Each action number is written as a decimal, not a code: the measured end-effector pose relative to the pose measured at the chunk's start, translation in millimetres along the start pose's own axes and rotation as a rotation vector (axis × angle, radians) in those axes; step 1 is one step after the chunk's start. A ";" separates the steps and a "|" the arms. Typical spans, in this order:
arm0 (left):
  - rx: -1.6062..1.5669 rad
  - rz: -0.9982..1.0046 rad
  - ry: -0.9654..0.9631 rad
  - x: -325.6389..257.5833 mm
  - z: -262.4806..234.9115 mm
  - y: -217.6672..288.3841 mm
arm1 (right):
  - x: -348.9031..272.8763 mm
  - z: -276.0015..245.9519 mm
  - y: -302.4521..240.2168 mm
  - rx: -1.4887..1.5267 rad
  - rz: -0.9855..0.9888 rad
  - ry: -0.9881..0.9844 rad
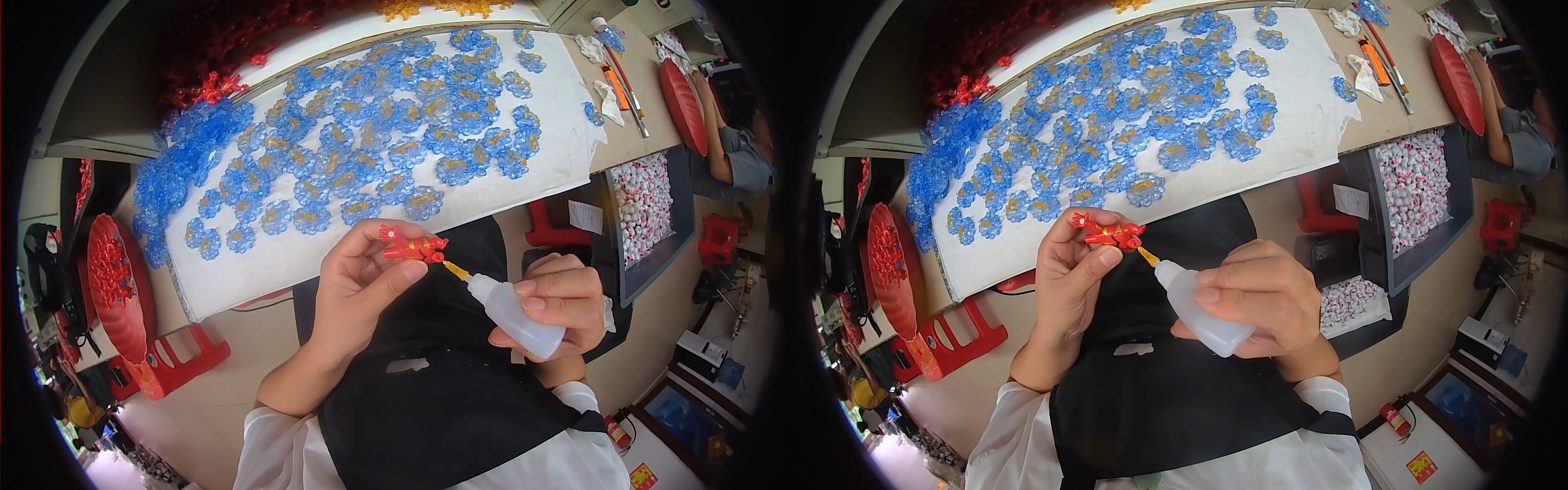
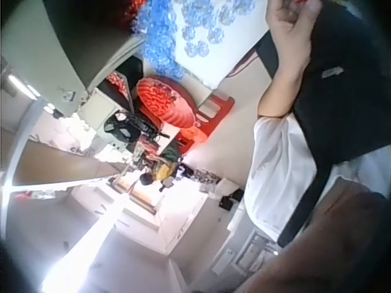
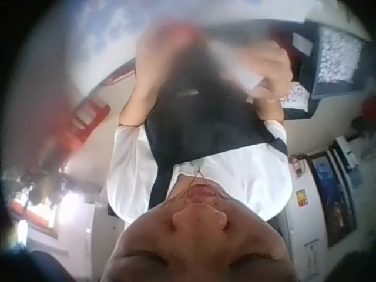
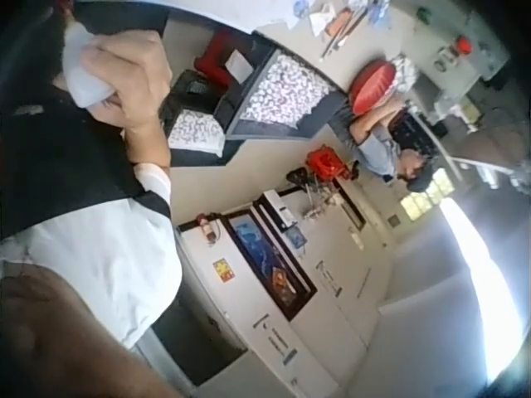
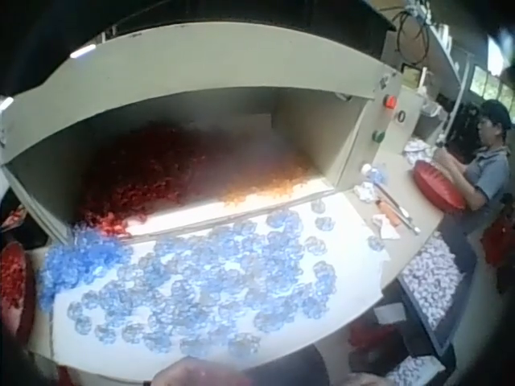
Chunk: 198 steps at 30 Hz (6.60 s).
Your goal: The person assembles toys by applying glue from a bottle onto plastic parts, attaching bases and figurine pieces together by hand, and placing the assembled toys onto a tray.
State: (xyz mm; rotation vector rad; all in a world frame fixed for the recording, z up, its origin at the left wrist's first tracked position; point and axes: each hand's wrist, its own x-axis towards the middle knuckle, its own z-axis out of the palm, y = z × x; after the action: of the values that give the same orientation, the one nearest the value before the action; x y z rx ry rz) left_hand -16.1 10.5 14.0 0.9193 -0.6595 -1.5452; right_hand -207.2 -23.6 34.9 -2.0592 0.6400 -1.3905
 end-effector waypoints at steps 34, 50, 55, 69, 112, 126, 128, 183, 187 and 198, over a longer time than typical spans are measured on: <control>-0.093 -0.080 0.030 2.1 3.2 -1.6 | -5.0 -5.0 -2.5 0.023 -0.005 0.022; -0.068 -0.023 -0.019 3.0 4.3 -3.7 | -4.7 -11.8 0.5 0.003 -0.017 0.003; -0.161 -0.046 0.043 2.9 -2.1 -3.3 | -3.5 -31.3 29.4 0.066 0.121 0.234; -0.152 -0.039 0.081 3.4 -9.9 7.3 | 80.5 -79.5 167.6 -0.676 0.068 -0.251; -0.524 -0.219 -0.099 8.3 -11.8 -3.0 | 15.8 -80.1 83.6 -0.783 0.214 -0.360; -0.679 -0.276 -0.204 8.3 -16.2 -8.1 | 23.5 -32.1 6.0 -0.279 0.219 -0.319; -0.698 -0.279 -0.213 9.0 -15.9 -8.5 | 19.2 -29.3 13.1 -0.214 0.215 -0.250; -0.465 -0.181 -0.086 2.0 -11.0 -6.9 | -2.1 -72.4 48.5 -0.288 0.282 -0.012; -0.429 -0.158 -0.086 4.1 -11.5 -7.8 | -6.4 -92.7 87.7 -0.305 0.325 0.073; -0.325 -0.184 -0.078 11.1 -3.7 -3.3 | -1.8 -94.8 91.7 -0.814 0.080 -0.423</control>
State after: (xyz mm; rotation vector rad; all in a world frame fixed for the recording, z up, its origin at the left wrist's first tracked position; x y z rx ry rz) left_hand -15.1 0.5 7.2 0.6906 -0.3691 -1.7963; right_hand -303.2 -106.7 -0.8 -2.7835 1.2087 -0.6310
